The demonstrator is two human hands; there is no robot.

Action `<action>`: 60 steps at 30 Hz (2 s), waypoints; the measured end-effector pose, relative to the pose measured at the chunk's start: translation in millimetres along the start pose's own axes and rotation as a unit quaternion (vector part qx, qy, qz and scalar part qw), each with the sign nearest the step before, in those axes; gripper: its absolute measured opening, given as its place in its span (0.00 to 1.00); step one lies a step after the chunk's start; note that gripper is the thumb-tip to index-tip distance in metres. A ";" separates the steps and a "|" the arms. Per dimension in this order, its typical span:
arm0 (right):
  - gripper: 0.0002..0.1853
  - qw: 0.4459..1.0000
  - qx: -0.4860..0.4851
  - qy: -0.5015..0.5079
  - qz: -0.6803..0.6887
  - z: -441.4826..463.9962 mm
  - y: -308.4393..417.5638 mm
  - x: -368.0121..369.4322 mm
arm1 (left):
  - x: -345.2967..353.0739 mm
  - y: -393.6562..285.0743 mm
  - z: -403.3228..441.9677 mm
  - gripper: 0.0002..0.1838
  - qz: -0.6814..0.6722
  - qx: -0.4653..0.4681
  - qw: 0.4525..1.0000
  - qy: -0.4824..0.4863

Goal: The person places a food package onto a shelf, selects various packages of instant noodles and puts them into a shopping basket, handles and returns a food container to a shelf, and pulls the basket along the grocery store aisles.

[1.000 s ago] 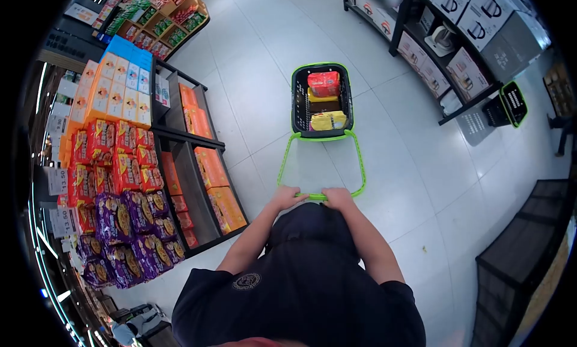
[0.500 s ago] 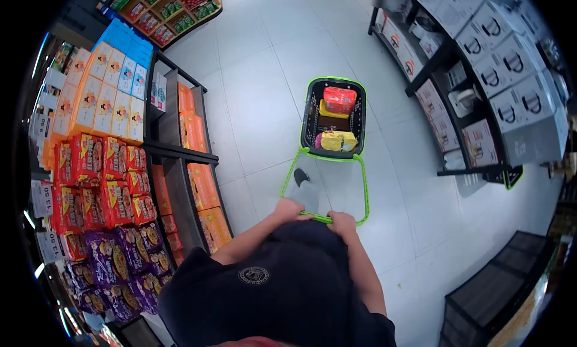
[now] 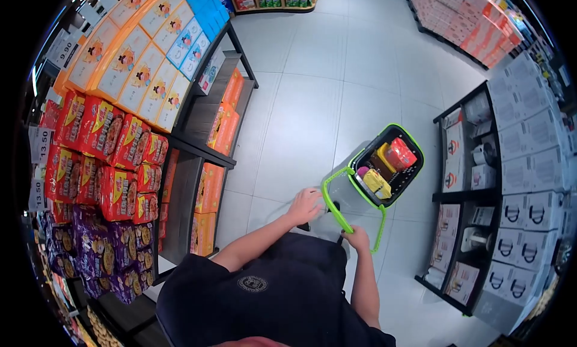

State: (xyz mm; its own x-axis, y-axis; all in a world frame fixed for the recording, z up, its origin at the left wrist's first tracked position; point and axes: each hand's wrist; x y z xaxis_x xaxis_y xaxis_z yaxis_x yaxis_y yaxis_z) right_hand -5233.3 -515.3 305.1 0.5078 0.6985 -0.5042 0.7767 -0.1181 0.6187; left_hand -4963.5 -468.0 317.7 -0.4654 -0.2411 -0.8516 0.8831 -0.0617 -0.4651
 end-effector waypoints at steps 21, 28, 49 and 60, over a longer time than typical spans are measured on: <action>0.06 0.859 0.169 0.003 0.484 416.1 238.8 -190.8 | 61.2 285.8 109.1 0.23 -0.113 -0.644 0.745 0.131; 0.03 0.877 0.224 -0.059 0.422 545.7 280.6 -168.2 | 88.4 415.7 163.5 0.24 -0.206 -0.543 0.722 0.376; 0.10 0.812 0.466 -0.165 0.309 852.8 406.0 -228.2 | -82.1 873.7 712.4 0.12 -0.167 -0.467 0.864 0.083; 0.10 0.811 0.500 -0.125 0.278 1049.6 562.4 -313.9 | -63.5 919.8 698.0 0.23 -0.128 -0.549 0.713 0.417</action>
State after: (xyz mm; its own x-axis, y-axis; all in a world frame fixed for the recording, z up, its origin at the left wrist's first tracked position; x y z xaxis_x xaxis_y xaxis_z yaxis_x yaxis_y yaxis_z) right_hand -4564.9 -1541.8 178.9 0.8459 0.1909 -0.4980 0.2521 -0.9660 0.0579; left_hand -4080.1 -1185.5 112.7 -0.8808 0.3304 -0.3391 0.3970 0.9057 -0.1488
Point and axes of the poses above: each hand's wrist, its own z-axis towards the middle knuckle, its own x-axis out of the palm, y = z × x, and after that the axes turned 9 degrees about z, right-handed
